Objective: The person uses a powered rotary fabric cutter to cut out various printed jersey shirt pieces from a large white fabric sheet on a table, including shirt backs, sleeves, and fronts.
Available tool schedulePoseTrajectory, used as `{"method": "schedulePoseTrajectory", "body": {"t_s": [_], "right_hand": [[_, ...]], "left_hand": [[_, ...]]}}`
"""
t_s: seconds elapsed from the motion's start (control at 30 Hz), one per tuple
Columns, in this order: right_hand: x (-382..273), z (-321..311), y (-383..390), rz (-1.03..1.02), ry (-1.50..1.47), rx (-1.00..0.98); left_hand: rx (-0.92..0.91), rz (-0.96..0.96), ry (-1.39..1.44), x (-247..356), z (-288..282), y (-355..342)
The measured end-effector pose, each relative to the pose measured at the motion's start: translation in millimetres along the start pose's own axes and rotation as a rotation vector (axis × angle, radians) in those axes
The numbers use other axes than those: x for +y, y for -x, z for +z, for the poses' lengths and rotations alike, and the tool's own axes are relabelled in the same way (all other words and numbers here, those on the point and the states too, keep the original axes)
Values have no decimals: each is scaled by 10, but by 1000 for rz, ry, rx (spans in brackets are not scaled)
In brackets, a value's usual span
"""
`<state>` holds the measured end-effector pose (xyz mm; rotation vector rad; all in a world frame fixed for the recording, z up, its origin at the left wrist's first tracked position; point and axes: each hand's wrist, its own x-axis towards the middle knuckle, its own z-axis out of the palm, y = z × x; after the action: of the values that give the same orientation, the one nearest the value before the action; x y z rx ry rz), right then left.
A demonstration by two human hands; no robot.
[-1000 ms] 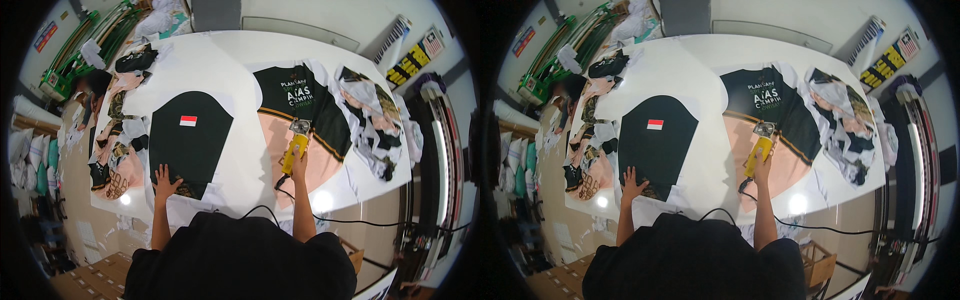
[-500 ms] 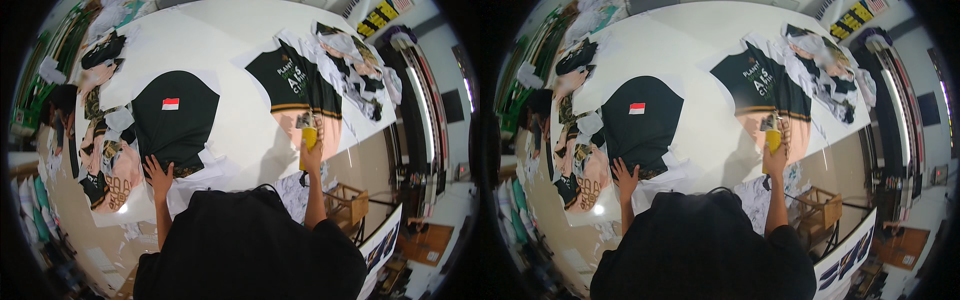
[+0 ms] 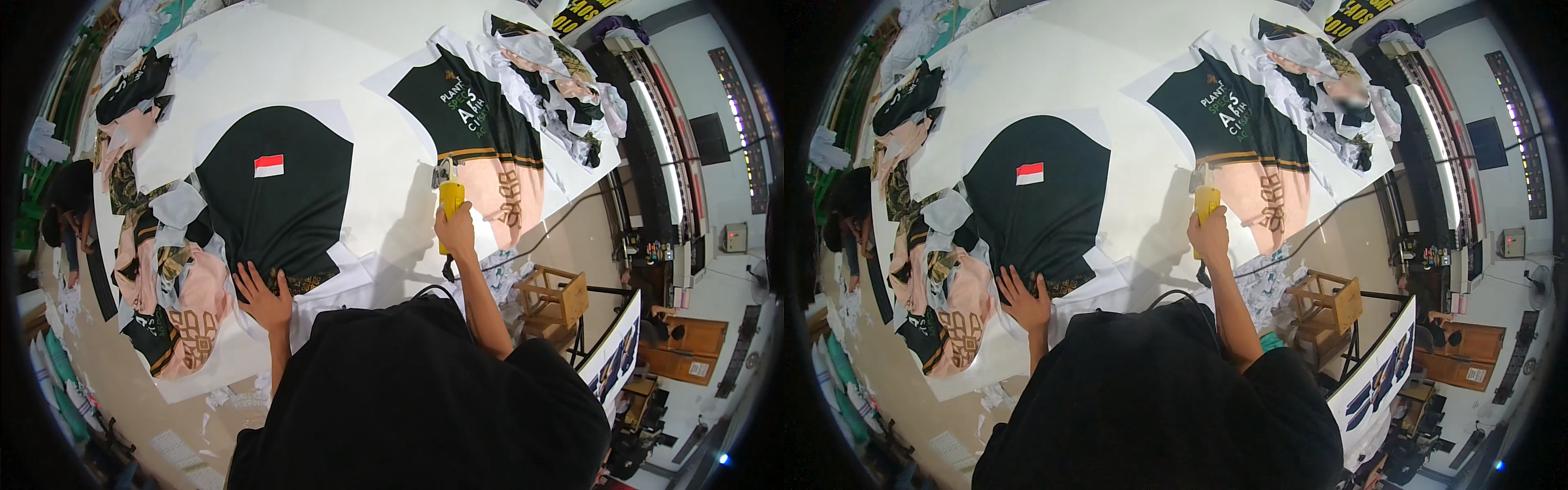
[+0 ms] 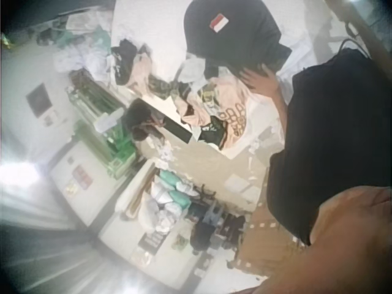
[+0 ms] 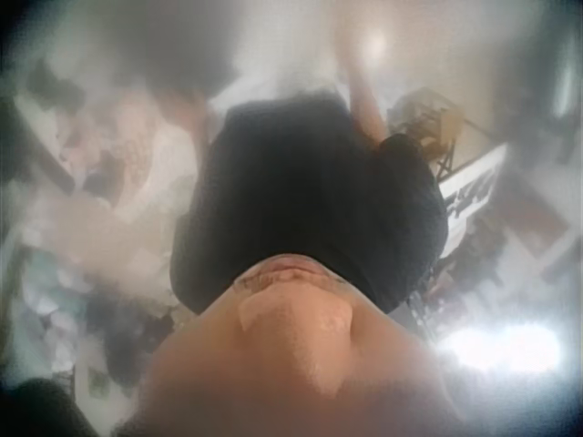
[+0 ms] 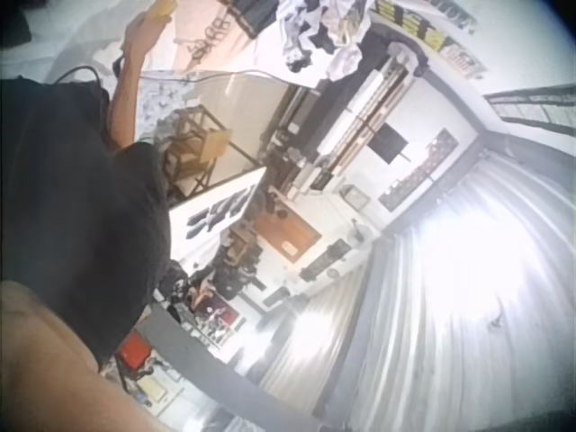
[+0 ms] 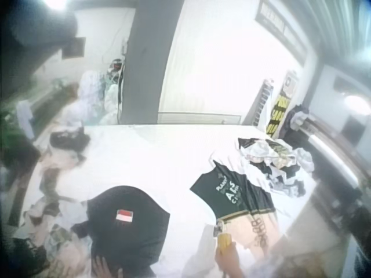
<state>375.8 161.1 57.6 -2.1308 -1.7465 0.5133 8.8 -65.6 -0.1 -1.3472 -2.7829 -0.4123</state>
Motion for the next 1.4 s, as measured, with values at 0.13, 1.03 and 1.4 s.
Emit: {"method": "schedulePoseTrajectory", "body": {"t_s": [0.13, 1.03, 1.4], "right_hand": [[-204, 14, -164, 1, 0, -7], [-167, -2, -441, -20, 31, -36], [18, -96, -852, -150, 82, -86]], "left_hand": [[-4, -1, 26, -12, -26, -32], [33, 14, 33, -7, -1, -100], [82, 29, 17, 29, -3, -62]]}}
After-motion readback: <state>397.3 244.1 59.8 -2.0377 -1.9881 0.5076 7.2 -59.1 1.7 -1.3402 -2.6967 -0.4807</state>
